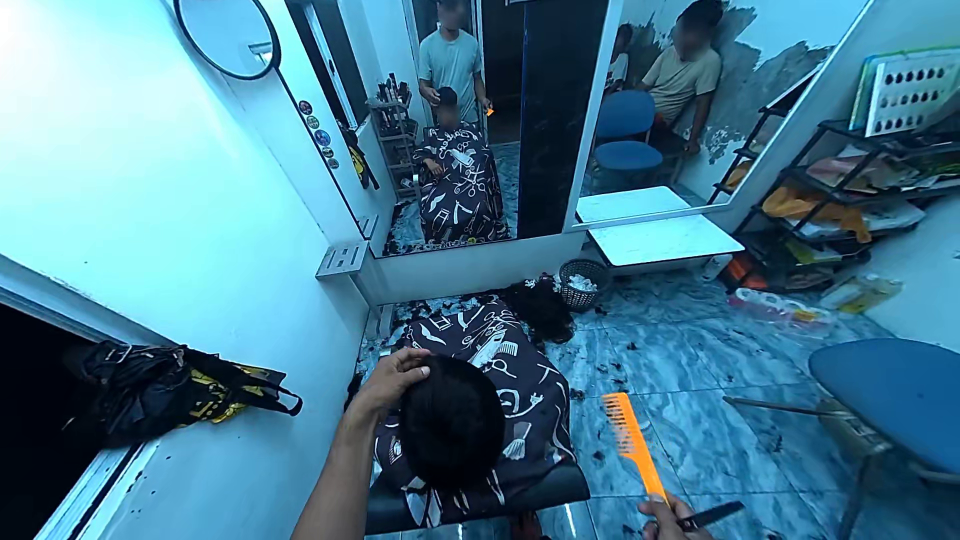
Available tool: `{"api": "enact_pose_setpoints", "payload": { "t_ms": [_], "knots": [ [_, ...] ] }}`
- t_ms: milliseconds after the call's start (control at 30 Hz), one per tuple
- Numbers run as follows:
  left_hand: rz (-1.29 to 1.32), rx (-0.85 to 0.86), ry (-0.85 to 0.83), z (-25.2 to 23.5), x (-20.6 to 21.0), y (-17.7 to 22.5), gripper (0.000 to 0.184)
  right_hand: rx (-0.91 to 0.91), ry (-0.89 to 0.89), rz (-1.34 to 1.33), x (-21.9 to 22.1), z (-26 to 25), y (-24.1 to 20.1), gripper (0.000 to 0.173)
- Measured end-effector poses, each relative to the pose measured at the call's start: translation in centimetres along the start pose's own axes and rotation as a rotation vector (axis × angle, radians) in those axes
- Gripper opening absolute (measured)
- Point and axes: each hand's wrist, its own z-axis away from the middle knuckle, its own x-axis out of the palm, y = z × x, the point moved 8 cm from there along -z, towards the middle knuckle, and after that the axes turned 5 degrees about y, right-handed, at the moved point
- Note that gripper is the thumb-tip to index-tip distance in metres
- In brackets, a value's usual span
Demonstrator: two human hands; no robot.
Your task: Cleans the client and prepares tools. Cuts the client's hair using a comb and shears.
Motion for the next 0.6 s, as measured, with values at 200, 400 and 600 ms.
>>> {"api": "enact_pose_setpoints", "payload": {
  "t_ms": [200, 400, 600],
  "knots": [
    [0.074, -0.302, 0.395, -1.4, -4.3, -5.7, 0.026, -0.041, -0.041, 0.023, 2.5, -0.7, -1.8, 0.026],
    [-0.335, -0.192, 0.019, -4.2, 0.7, -2.2, 0.064, -0.026, -0.092, 0.059, 3.8, -0.1, -0.3, 0.025],
    [-0.286, 0.130, -0.190, -4.3, 4.0, 6.1, 0.032, 0.000, -0.123, 0.061, 4.5, -0.4, 1.3, 0.026]
  ]
}}
